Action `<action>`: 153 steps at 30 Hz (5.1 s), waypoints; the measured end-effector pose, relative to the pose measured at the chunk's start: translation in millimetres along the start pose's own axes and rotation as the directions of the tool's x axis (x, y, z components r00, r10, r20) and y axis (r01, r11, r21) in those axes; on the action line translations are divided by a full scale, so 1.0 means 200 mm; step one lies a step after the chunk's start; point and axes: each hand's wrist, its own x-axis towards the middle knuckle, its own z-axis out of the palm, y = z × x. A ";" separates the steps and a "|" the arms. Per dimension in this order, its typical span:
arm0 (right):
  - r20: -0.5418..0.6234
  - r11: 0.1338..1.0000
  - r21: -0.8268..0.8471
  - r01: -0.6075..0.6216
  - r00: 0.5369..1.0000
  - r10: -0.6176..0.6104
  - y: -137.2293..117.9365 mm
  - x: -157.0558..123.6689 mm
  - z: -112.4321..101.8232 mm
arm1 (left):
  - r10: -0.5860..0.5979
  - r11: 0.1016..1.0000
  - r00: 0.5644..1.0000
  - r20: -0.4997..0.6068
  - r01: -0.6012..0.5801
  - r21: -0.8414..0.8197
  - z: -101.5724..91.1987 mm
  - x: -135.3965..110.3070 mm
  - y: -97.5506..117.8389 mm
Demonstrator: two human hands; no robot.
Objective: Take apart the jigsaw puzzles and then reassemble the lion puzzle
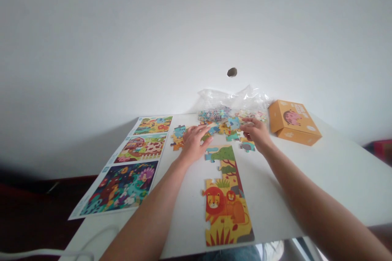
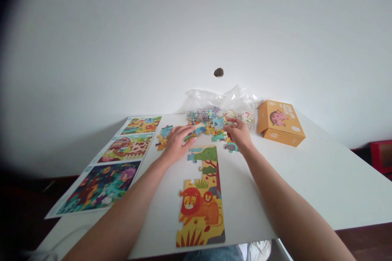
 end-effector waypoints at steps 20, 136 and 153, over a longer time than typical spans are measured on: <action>0.409 0.760 -0.338 0.555 0.814 -0.413 0.08 -0.13 0.14 | -0.055 0.911 0.993 -0.101 0.009 -0.413 -0.01 0.02 0.04; 0.842 0.374 -0.372 0.850 0.478 -0.248 0.00 -0.22 0.12 | 0.126 0.989 0.963 0.239 -0.103 -0.107 -0.17 -0.09 0.00; 0.843 0.349 -0.396 0.849 0.487 -0.229 -0.01 -0.23 0.13 | 0.165 0.986 0.898 0.409 -0.139 -0.093 -0.19 -0.11 0.01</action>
